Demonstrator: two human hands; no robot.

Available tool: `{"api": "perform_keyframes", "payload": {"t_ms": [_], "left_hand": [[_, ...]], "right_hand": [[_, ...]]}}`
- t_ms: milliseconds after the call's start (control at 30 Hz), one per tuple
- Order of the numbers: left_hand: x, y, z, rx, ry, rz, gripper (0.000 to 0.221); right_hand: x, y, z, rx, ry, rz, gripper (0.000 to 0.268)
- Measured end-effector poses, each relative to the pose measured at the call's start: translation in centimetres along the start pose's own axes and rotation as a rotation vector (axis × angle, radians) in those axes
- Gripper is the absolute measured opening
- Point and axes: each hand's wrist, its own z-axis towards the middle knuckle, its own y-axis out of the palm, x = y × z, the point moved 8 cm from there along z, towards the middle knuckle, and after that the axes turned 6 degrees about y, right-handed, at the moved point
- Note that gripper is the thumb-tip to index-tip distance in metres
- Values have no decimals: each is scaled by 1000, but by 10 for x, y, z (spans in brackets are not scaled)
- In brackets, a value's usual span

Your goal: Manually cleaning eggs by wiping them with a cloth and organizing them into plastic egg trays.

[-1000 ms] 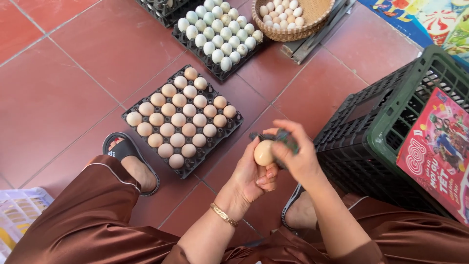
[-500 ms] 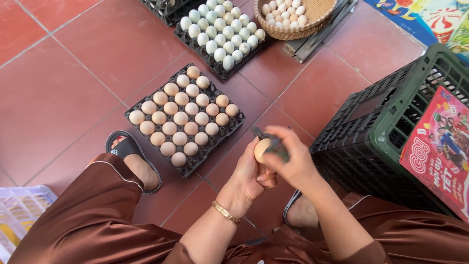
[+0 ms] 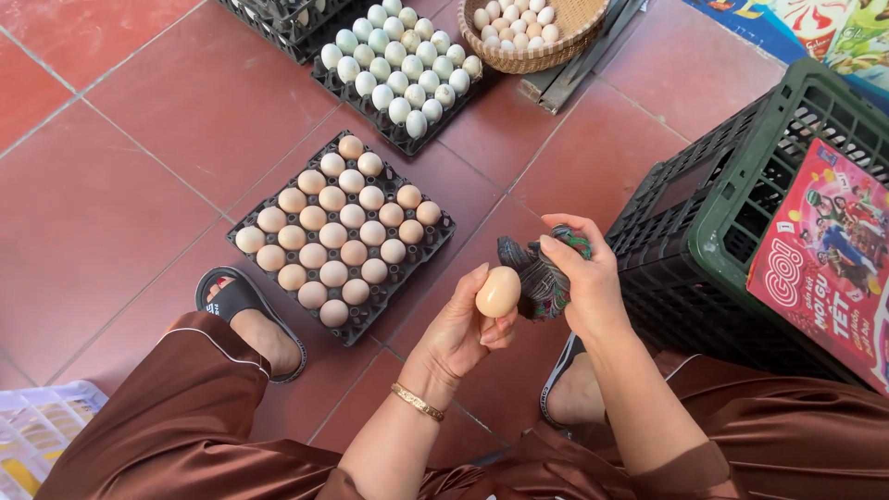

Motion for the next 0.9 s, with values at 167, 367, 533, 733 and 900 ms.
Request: {"api": "perform_keyframes", "payload": {"t_ms": [167, 367, 533, 733, 900], "left_hand": [[5, -6, 2, -28, 25, -43, 41], [9, -16, 7, -29, 155, 140, 29], [11, -21, 6, -76, 212, 198, 36], [18, 5, -2, -146, 222, 159, 66], [26, 1, 4, -38, 311, 373, 64]], "right_hand": [[-24, 5, -16, -135, -157, -77, 37], [-22, 19, -28, -82, -354, -424, 46], [-29, 23, -20, -40, -293, -300, 28], [-8, -10, -9, 130, -176, -101, 35], [-37, -10, -27, 77, -236, -260, 39]]}}
